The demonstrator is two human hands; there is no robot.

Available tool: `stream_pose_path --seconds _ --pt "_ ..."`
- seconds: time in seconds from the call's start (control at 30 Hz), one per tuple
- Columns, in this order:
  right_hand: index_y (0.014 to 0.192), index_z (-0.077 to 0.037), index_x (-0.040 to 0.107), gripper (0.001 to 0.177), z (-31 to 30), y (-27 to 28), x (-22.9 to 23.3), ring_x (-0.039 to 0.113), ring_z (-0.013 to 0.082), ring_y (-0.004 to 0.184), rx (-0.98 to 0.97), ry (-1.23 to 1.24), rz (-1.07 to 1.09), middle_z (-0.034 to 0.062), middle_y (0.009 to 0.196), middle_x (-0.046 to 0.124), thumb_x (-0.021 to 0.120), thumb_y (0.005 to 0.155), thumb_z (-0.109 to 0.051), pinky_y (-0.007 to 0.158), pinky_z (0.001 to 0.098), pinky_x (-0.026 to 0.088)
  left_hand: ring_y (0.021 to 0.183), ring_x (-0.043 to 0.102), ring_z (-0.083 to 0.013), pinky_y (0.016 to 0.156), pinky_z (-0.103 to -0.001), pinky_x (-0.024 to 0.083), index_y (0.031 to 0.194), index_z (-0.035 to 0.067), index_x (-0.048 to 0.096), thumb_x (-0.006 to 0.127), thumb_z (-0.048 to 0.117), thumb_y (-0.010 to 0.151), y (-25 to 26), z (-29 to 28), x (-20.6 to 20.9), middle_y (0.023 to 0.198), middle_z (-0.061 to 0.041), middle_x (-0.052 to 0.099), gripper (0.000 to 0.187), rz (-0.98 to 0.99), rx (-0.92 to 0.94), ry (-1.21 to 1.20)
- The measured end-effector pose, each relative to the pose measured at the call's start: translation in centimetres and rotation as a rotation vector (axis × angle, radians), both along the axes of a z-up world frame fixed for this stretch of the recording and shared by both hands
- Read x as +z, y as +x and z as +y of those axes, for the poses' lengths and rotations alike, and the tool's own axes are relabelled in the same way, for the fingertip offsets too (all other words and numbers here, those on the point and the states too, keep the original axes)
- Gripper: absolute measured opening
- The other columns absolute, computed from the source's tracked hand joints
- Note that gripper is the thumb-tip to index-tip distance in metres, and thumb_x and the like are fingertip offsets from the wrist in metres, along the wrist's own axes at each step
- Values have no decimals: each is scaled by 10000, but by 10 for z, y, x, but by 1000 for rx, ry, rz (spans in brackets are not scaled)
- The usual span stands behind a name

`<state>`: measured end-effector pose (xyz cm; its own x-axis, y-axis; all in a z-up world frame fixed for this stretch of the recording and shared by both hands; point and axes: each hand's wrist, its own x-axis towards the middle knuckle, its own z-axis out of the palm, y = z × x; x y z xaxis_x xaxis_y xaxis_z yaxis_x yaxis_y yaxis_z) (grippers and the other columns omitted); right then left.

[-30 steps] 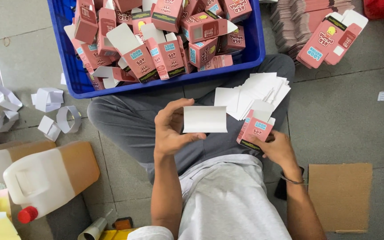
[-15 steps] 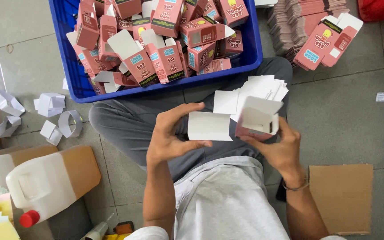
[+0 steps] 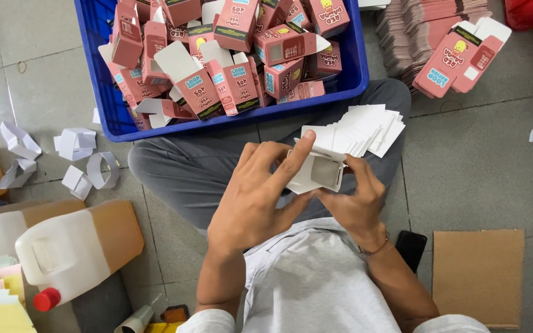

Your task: Folding flat cardboard templates into boxes, folding small paper slips, and inserting them into the boxes before placing them in a bin.

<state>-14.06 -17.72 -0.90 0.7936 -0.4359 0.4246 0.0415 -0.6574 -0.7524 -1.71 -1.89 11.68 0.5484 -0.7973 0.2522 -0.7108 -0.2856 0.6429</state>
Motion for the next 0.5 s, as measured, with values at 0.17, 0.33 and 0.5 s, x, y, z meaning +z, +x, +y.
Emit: stream_pose_path --seconds 0.17,0.33,0.5 --pt "1197 47 593 674 5 2 1 694 251 816 -46 -44 -12 177 1021 716 914 606 18 728 339 610 991 525 -222 994 -426 349 1482 74 495 893 201 828 -9 -4 -5 1139 -80 593 776 -70 35 -32" --pt "1200 55 616 640 10 6 2 692 270 898 -39 -30 -74 178 1100 722 783 583 93 826 353 612 1097 513 -243 1052 -520 283 1471 68 508 831 180 765 -18 -5 -13 1190 -60 602 785 -108 74 -25" --pt "1214 32 618 585 13 9 7 720 288 1017 -13 8 -126 171 1163 725 881 693 -6 923 385 612 1194 442 -276 1019 -525 194 1441 147 571 839 279 775 -23 -3 -16 1208 -15 600 729 -227 120 49"
